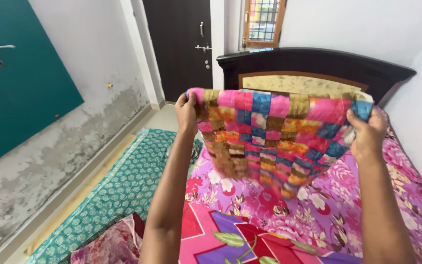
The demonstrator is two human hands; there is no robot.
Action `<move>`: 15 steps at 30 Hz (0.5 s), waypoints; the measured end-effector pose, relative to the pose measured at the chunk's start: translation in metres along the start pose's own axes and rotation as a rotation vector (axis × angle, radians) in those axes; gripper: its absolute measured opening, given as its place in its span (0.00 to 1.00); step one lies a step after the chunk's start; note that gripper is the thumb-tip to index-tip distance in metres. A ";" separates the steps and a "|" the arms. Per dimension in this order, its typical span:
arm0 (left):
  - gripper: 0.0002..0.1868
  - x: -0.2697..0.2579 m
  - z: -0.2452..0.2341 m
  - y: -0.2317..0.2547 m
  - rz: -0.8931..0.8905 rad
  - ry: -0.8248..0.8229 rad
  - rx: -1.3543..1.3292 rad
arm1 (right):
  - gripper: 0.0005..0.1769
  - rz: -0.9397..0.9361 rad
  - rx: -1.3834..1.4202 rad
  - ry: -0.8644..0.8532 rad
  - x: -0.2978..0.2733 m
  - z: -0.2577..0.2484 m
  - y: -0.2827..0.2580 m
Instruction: The person folds a floral blanket and a multi-colored woven rug by hand, then places them onto a bed. They also retrieve and position decorative heart-shaped and rectangular pillows onto the bed.
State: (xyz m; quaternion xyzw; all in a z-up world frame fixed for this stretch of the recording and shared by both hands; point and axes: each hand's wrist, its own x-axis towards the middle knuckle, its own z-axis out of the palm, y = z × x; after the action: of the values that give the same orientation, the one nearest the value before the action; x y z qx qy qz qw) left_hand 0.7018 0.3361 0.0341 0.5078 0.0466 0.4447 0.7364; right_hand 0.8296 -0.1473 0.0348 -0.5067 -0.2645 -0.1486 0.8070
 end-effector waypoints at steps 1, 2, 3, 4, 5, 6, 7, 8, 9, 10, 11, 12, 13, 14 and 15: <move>0.11 -0.010 -0.008 -0.004 0.019 -0.012 0.052 | 0.11 0.005 -0.020 0.010 -0.018 -0.009 -0.002; 0.11 -0.022 -0.019 -0.008 0.039 -0.023 0.106 | 0.10 0.010 -0.039 0.020 -0.040 -0.018 -0.002; 0.12 -0.038 -0.033 -0.015 0.003 -0.034 0.151 | 0.11 0.060 -0.081 0.048 -0.065 -0.028 0.001; 0.12 -0.064 -0.053 -0.026 -0.039 -0.042 0.196 | 0.11 0.118 -0.126 0.075 -0.098 -0.041 0.005; 0.13 -0.091 -0.075 -0.036 -0.038 -0.067 0.340 | 0.13 0.192 -0.147 0.122 -0.130 -0.052 0.013; 0.15 -0.121 -0.097 -0.048 -0.042 -0.095 0.486 | 0.15 0.271 -0.170 0.171 -0.167 -0.064 0.022; 0.15 -0.150 -0.121 -0.059 -0.080 -0.103 0.659 | 0.14 0.334 -0.159 0.183 -0.203 -0.075 0.034; 0.14 -0.184 -0.147 -0.071 -0.122 -0.118 0.833 | 0.13 0.401 -0.150 0.202 -0.243 -0.086 0.048; 0.14 -0.216 -0.170 -0.085 -0.131 -0.126 0.824 | 0.12 0.444 -0.238 0.212 -0.283 -0.095 0.060; 0.14 -0.247 -0.191 -0.101 -0.137 -0.135 0.814 | 0.12 0.485 -0.326 0.221 -0.321 -0.102 0.073; 0.14 -0.279 -0.214 -0.116 -0.287 -0.124 0.752 | 0.12 0.595 -0.299 0.273 -0.360 -0.107 0.085; 0.15 -0.309 -0.235 -0.129 -0.431 -0.113 0.689 | 0.12 0.701 -0.267 0.328 -0.395 -0.107 0.098; 0.14 -0.338 -0.253 -0.144 -0.520 -0.060 0.573 | 0.12 0.738 -0.348 0.330 -0.426 -0.106 0.109; 0.14 -0.364 -0.266 -0.150 -0.605 -0.001 0.456 | 0.12 0.773 -0.428 0.327 -0.449 -0.101 0.114; 0.14 -0.386 -0.277 -0.155 -0.631 0.007 0.607 | 0.10 0.868 -0.474 0.340 -0.473 -0.100 0.119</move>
State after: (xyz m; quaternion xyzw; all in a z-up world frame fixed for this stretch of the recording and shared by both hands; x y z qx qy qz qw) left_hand 0.4207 0.2471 -0.3690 0.6607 0.3304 0.1658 0.6533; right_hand 0.5318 -0.1978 -0.3605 -0.7072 0.1457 0.0637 0.6889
